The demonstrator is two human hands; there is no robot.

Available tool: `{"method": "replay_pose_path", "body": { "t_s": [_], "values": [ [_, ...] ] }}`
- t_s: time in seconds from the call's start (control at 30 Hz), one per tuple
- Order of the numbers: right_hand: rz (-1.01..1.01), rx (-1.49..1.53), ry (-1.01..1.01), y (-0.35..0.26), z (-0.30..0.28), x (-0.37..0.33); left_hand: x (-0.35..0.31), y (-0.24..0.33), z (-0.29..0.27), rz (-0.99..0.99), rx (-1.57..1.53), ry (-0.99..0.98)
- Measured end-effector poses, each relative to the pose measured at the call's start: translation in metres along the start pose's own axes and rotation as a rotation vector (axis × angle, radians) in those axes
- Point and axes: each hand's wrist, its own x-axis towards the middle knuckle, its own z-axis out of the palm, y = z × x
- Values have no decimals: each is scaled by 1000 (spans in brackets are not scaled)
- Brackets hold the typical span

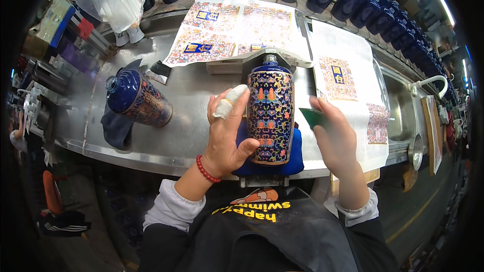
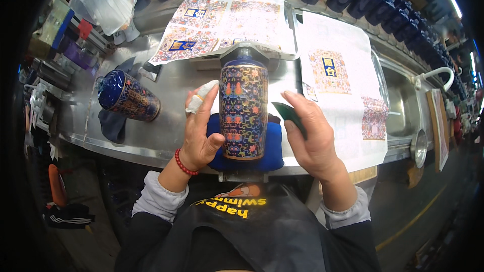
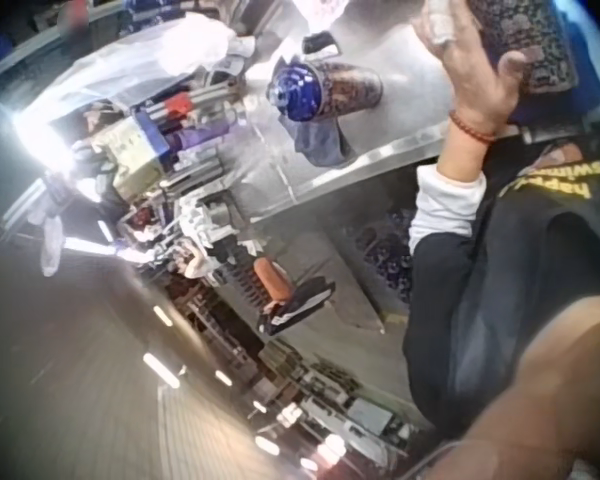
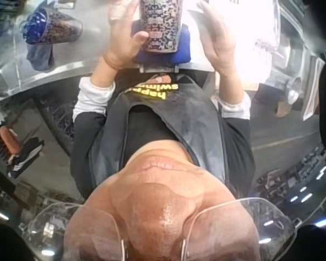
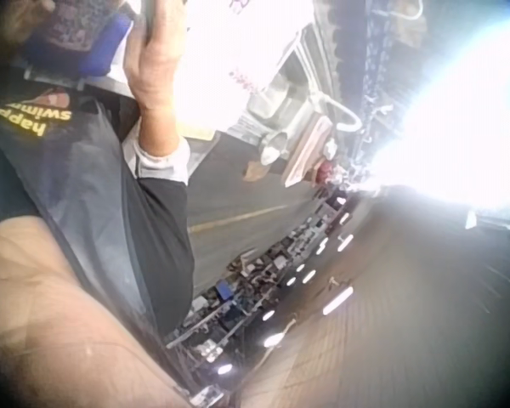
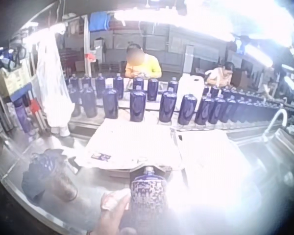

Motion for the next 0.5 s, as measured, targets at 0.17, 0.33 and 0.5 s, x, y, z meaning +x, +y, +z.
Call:
{"method": "replay_pose_path", "body": {
  "t_s": [0.17, 0.33, 0.5],
  "values": [
    [-221, -423, -132, -2, 20, 16, 3, -7, 4, -11, -64, -92],
    [-139, -439, -222, -13, 24, 23, 10, -8, 7, 71, -70, -76],
    [-123, -504, -228, -19, 25, 27, 10, -7, 6, 99, 35, -90]
  ]
}}
